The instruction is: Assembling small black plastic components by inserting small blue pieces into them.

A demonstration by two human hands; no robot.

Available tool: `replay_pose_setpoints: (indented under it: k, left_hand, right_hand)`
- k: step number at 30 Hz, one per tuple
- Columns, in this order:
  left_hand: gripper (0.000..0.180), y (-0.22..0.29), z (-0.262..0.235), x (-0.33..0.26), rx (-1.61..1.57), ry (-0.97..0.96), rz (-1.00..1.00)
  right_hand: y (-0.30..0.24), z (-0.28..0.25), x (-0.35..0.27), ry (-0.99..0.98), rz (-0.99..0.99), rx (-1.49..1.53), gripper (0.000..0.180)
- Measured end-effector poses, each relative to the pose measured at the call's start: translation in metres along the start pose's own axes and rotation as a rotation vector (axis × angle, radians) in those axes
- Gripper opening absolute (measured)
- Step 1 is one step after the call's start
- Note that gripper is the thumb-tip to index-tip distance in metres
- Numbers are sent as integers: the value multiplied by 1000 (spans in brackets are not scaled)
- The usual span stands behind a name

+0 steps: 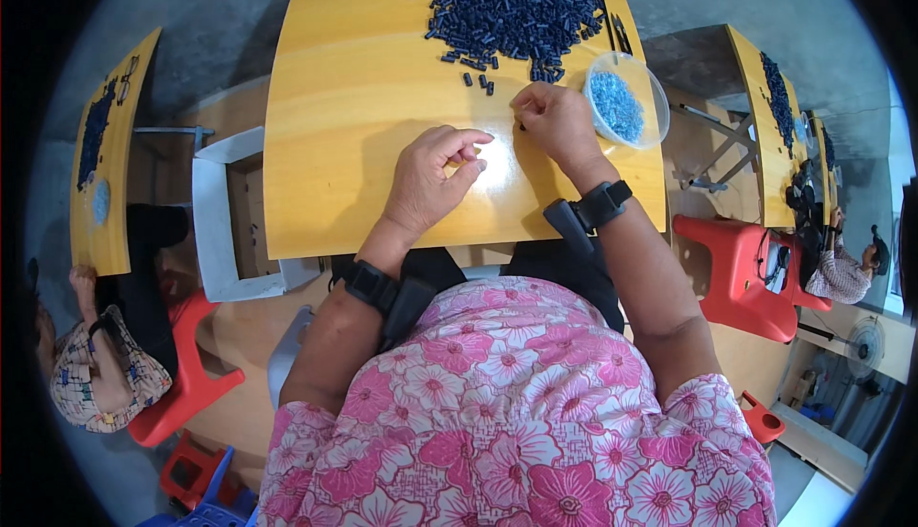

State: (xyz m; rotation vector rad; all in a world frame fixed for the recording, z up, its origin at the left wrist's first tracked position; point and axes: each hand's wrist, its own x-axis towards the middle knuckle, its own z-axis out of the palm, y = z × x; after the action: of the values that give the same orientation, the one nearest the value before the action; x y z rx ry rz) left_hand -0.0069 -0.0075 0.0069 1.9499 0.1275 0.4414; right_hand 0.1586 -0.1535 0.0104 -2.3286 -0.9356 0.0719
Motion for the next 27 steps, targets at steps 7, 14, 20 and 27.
replay_pose_setpoints:
  k: [7,14,20,27]
  left_hand:
    - [26,-2,0,0,5,-11,-16]
    - [25,-1,-1,-1,-13,-4,-14]
    - [26,-1,0,-1,-4,-14,-18]
    - [26,-1,0,-1,-3,-9,-21]
  right_hand:
    - [0,-8,-1,-85,102,46,15]
    - [-2,-25,-14,-201,-70,-59,20]
    - [-2,-25,-21,-100,-213,-129,19]
    - [-9,-20,-22,-81,-212,-164,12]
